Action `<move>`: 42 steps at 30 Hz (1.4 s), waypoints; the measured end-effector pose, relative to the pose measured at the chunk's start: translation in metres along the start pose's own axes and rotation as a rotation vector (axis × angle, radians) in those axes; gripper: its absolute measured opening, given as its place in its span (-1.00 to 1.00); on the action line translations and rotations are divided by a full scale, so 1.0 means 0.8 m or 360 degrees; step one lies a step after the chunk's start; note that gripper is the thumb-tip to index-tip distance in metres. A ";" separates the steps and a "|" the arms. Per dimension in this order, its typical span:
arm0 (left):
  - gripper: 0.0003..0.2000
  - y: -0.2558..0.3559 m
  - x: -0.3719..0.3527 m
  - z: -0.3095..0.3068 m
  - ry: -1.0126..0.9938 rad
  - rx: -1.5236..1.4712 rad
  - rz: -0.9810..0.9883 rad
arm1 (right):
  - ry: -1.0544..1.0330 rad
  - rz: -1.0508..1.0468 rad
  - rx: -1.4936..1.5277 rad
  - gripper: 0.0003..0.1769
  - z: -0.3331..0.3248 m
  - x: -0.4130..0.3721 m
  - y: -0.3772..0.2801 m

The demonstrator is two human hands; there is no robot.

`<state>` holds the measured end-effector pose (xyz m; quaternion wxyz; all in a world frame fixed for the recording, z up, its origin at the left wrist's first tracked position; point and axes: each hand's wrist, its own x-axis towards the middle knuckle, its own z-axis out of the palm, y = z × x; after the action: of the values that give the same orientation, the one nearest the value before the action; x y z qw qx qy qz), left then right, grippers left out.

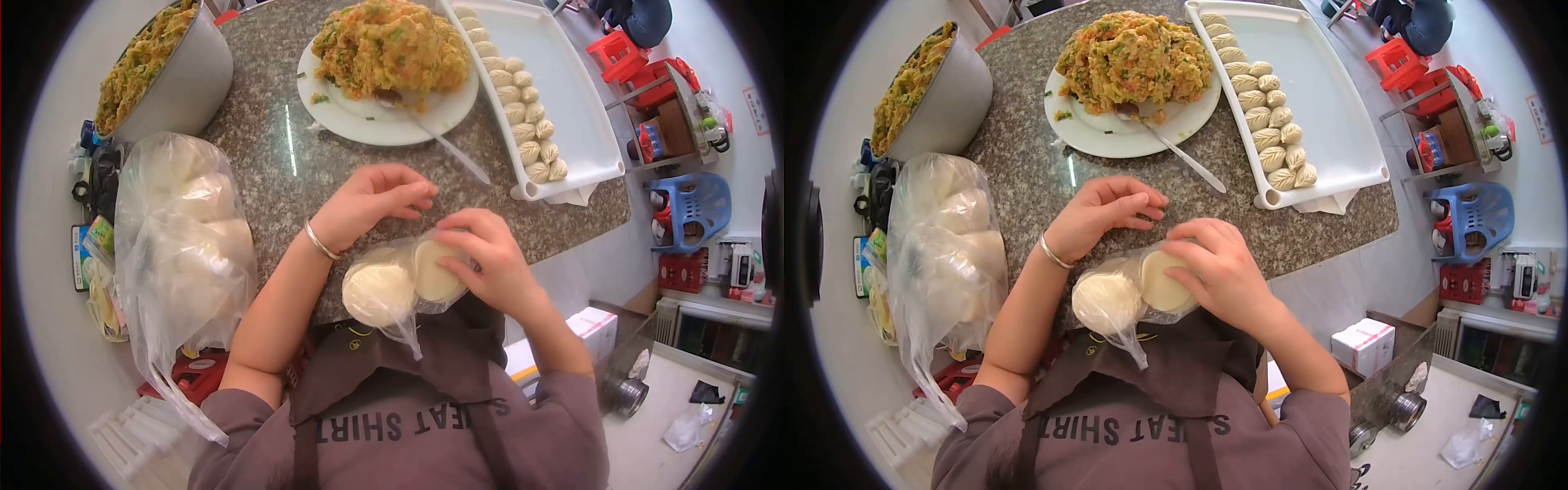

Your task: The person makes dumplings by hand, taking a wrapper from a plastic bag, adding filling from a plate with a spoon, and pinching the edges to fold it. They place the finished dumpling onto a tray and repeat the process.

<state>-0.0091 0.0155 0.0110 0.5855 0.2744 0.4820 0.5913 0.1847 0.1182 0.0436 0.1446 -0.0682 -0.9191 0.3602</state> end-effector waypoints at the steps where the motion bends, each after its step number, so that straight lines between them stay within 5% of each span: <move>1: -0.71 0.002 0.000 0.000 -0.0012 0.0011 -0.0017 | 0.0061 -0.0030 -0.0091 -0.76 0.003 -0.001 0.004; 7: -0.62 -0.003 0.001 -0.004 -0.0274 -0.0204 -0.0082 | 0.0028 -0.0088 -0.0180 -0.81 -0.008 0.012 -0.010; 14: -0.59 -0.001 0.001 -0.003 -0.0193 -0.0224 -0.0051 | -0.0013 -0.0229 -0.0225 -0.82 -0.015 0.017 0.001; 17: -0.60 -0.002 -0.001 0.003 -0.0379 -0.0425 0.0091 | 0.0307 0.0229 0.0213 -0.90 -0.026 0.028 -0.013; 20: -0.65 -0.006 -0.005 0.005 -0.0515 -0.0300 0.0265 | 0.0523 0.0111 0.0159 -0.92 -0.029 0.053 -0.020; 24: -0.73 -0.001 -0.002 0.003 -0.0047 -0.0395 0.0180 | 0.0644 0.0030 0.0162 -0.79 -0.013 0.090 0.029; 25: -0.70 0.001 -0.001 0.003 0.0049 -0.0421 0.0210 | 0.0583 0.0014 -0.0232 -0.69 -0.012 0.096 0.039; 28: -0.69 -0.002 0.002 -0.003 0.0169 -0.0493 0.0162 | 0.0360 0.0209 -0.0242 -0.66 0.001 0.102 0.050; 34: -0.72 0.002 0.002 0.001 0.0238 -0.0683 0.0031 | 0.0279 0.0194 -0.0248 -0.74 -0.017 0.099 0.030; 42: -0.71 -0.006 0.005 0.003 0.0264 -0.0872 -0.0031 | 0.0402 0.0761 -0.0200 -0.72 -0.082 0.080 -0.005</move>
<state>-0.0054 0.0189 0.0069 0.6019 0.0520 0.3532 0.7143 0.1445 0.1723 0.1057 0.1646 -0.3363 -0.8721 0.3150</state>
